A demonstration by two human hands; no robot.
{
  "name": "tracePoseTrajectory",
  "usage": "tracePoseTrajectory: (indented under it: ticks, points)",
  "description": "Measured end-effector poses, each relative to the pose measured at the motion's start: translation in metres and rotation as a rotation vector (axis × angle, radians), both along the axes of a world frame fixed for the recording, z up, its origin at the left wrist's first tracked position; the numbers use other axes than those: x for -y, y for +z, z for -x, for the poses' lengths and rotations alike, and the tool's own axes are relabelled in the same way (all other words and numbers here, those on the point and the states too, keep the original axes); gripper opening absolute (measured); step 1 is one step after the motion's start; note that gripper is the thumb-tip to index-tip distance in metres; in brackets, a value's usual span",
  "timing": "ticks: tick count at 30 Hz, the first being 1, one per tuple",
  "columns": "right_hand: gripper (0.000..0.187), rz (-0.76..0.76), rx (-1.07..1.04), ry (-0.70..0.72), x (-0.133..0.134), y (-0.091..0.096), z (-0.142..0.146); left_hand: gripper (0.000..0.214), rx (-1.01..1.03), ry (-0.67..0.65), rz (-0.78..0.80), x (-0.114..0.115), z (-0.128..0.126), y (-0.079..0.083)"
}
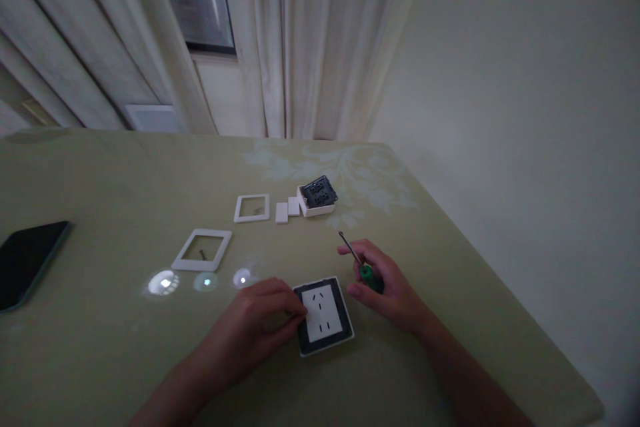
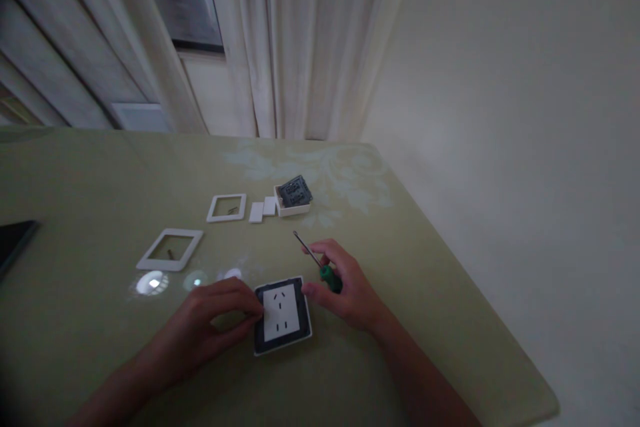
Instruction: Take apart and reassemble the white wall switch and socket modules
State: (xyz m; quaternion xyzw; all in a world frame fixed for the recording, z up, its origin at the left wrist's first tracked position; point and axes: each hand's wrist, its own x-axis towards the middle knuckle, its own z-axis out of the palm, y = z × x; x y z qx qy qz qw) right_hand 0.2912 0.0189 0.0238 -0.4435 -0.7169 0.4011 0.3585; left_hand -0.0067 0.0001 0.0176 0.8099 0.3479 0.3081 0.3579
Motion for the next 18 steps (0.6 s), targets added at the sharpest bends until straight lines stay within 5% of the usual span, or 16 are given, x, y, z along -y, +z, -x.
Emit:
tracePoseTrajectory:
  ticks: [9, 18]
  points:
    - [0.056, 0.005, -0.004, 0.002, 0.0003, 0.0018, 0.0008, 0.014, -0.132, -0.047, -0.241, 0.0029, -0.0018, -0.0031]
    - [0.054, -0.011, -0.009, 0.012, -0.0017, -0.0020, -0.0016, 0.012, -0.118, -0.028, -0.298, 0.0029, -0.0046, -0.0060]
